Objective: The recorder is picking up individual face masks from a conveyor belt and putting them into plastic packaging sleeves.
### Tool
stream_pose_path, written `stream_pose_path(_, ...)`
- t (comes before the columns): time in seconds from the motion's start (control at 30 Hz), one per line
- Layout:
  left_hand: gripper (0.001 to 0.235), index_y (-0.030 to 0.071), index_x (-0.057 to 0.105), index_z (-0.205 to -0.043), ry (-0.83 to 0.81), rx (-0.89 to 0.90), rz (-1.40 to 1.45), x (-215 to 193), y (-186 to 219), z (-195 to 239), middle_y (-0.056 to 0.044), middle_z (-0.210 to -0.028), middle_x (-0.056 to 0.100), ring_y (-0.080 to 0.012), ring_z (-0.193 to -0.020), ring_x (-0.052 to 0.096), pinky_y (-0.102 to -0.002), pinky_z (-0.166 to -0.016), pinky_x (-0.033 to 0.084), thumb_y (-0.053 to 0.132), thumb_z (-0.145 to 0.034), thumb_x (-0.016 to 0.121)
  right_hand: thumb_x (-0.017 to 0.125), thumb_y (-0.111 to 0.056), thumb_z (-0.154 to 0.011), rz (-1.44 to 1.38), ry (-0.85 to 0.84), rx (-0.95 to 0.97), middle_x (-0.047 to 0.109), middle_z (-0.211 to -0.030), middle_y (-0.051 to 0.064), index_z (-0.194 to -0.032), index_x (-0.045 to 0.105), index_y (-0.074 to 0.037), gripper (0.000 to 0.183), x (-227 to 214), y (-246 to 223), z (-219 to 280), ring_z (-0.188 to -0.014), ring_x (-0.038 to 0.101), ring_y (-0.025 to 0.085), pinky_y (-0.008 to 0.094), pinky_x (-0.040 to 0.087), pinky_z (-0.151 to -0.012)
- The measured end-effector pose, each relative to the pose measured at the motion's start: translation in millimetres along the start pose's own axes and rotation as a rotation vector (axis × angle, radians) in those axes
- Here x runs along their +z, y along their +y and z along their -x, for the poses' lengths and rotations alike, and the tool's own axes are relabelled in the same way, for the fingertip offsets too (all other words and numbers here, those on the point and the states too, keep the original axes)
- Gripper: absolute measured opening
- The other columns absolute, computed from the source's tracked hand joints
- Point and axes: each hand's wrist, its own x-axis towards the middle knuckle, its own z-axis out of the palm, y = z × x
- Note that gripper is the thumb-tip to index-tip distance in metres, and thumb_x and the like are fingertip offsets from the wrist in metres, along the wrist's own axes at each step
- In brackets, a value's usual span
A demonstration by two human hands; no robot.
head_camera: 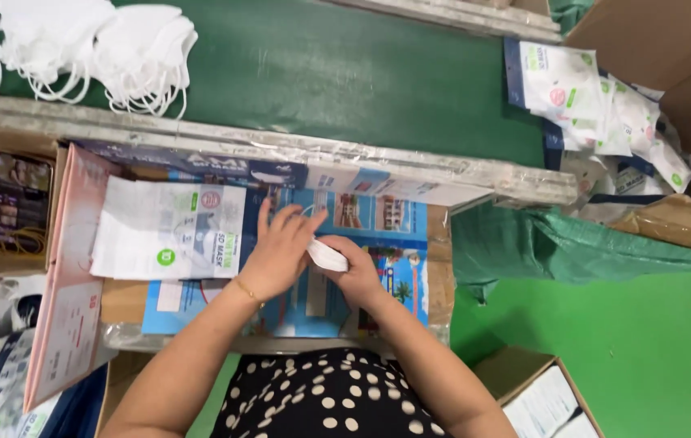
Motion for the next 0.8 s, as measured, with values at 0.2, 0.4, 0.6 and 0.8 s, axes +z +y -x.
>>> stream_pose_path(0.2, 0.064, 0.01, 0.056, -0.138, 0.13, -0.006, 0.174, 7, -19, 27, -0.02, -0.133, 0.057, -0.0402, -0.131, 0.047, -0.056, -0.113, 0.032, 0.009, -0.075, 0.068, 0.075, -0.008, -0.085, 0.322, -0.123, -0.062, 0.068, -0.12, 0.011, -0.119, 0.073, -0.01, 0.035, -31, -59, -9, -0.112, 0.065, 0.027, 0.036, 0.052, -0.096)
stream_pose_path(0.4, 0.04, 0.0, 0.067, -0.119, 0.237, -0.509, -0.103, 0, -57, 55, -0.021, -0.113, 0.059, -0.0411, -0.106, 0.055, -0.05, -0.094, 0.046, 0.014, -0.082, 0.068, 0.074, -0.016, -0.079, -0.361, -0.155, 0.342, 0.076, -0.101, 0.007, -0.108, 0.073, -0.009, 0.03, -100, -44, 16, -0.094, 0.073, 0.021, 0.037, 0.058, -0.085)
stream_pose_path(0.6, 0.028, -0.002, 0.064, -0.099, 0.091, -0.589, -0.244, 26, -59, 42, -0.019, -0.105, 0.06, -0.0372, -0.095, 0.065, -0.044, -0.075, 0.057, 0.022, -0.084, 0.066, 0.067, -0.018, -0.088, 0.125, 0.128, 0.302, 0.077, -0.091, 0.008, -0.109, 0.075, -0.007, 0.025, -82, -22, -2, -0.083, 0.072, 0.016, 0.032, 0.058, -0.075)
stream_pose_path(0.8, 0.012, 0.002, 0.06, -0.102, 0.064, -0.656, -0.398, 46, -94, 43, -0.016, -0.095, 0.064, -0.0334, -0.082, 0.069, -0.042, -0.067, 0.058, 0.011, -0.095, 0.061, 0.079, -0.022, -0.085, 0.188, -0.21, 0.388, 0.078, -0.095, 0.005, -0.109, 0.075, -0.009, 0.027, -27, -117, 2, -0.084, 0.072, 0.014, 0.031, 0.057, -0.076)
